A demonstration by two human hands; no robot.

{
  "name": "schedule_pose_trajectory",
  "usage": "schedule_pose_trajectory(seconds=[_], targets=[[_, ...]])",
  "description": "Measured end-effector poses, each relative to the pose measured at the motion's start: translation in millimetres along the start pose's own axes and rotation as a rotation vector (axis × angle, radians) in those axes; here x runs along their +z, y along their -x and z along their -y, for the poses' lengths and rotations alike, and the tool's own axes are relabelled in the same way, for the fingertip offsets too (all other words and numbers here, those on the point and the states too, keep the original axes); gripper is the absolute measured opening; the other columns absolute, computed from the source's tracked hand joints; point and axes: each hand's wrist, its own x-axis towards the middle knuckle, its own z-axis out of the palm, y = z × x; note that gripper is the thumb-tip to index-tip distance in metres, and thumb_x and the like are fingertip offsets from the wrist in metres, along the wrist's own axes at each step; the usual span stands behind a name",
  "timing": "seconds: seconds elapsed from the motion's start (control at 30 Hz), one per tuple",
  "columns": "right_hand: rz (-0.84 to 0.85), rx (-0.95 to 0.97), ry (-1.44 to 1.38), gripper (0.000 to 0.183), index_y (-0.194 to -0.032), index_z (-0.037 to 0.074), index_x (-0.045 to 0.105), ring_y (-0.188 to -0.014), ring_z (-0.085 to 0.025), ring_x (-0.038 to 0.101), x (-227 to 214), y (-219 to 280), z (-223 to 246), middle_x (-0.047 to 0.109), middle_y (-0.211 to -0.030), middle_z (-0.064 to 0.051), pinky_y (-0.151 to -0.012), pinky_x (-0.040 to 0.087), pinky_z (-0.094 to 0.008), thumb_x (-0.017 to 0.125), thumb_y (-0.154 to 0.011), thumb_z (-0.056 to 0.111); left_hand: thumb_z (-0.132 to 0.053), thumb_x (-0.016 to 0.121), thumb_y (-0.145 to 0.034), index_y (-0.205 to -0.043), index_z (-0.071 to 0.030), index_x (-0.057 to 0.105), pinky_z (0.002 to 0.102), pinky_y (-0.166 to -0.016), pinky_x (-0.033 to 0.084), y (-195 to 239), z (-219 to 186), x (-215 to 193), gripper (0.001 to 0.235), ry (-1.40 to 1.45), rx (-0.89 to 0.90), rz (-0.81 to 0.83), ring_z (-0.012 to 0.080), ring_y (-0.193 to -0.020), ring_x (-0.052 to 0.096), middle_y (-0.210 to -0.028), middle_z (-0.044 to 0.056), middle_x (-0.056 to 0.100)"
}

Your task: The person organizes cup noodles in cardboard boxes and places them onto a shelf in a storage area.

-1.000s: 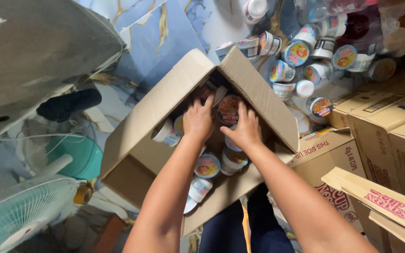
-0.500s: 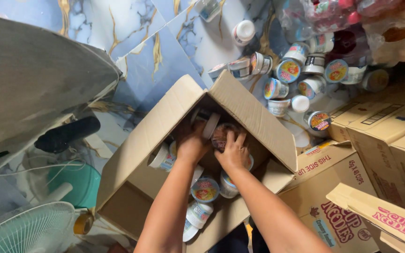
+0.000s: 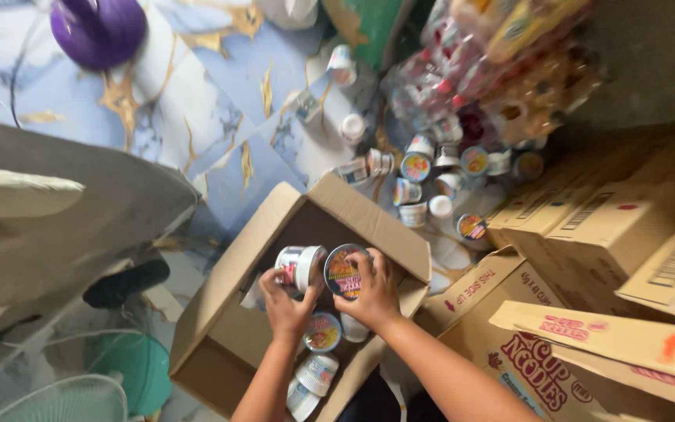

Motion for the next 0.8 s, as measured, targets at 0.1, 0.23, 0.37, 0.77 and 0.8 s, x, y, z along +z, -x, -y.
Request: schedule_pose_trajectory(seconds=[0.1,0.23,0.37,0.77,0.8], targets=[[0.026,-0.063,-0.073,0.082,-0.13,0.018,0.051,-0.125,-0.047,0.047,-52,7,25,0.045,-0.136,-0.023,-0.103,0.043,-0.053,0.09,-0.06,0.032,-0.023,0.083,-0.07,-0.131,-0.007,0.047,0.041,-0.094,0.05,20,-26,-14,0.073,0.068,0.061,-0.027,0.0328,-0.11,0.06,-0.123,0.018,0.051],[-0.009,-0.151,-0.052,0.08,-0.129,0.02,0.054,-0.126,-0.047,0.047,-126,17,55,0.046,-0.139,-0.023,-0.103,0.042,-0.052,0.09,-0.058,0.031,-0.023,0.084,-0.078,-0.138,-0.004,0.046,0.04,-0.1,0.047,44,-61,-26,0.073,0.161,0.177,-0.061,0.0313,-0.117,0.06,-0.129,0.017,0.057],[-0.116,-0.307,0.016,0.082,-0.132,0.018,0.054,-0.125,-0.044,0.049,-214,36,73,0.046,-0.139,-0.022,-0.107,0.041,-0.052,0.089,-0.059,0.033,-0.017,0.078,-0.082,-0.141,-0.004,0.042,0.037,-0.095,0.051,68,-124,-23,0.071,0.432,0.085,0.076,0.0251,-0.111,0.063,-0.126,0.015,0.059],[-0.532,-0.527,0.255,0.085,-0.138,0.018,0.058,-0.123,-0.043,0.053,-510,214,69,0.045,-0.149,-0.023,-0.104,0.045,-0.053,0.092,-0.063,0.041,0.001,0.067,-0.083,-0.149,-0.005,0.037,0.034,-0.096,0.05,237,-375,19,0.073,0.767,0.641,0.416,0.0203,-0.121,0.053,-0.137,0.008,0.046],[-0.559,-0.54,0.308,0.088,-0.14,0.018,0.058,-0.12,-0.043,0.054,-534,233,67,0.046,-0.149,-0.023,-0.102,0.045,-0.053,0.093,-0.064,0.044,0.001,0.065,-0.084,-0.15,-0.005,0.035,0.034,-0.102,0.048,259,-397,21,0.073,0.832,0.707,0.494,0.0195,-0.126,0.051,-0.14,0.008,0.046]])
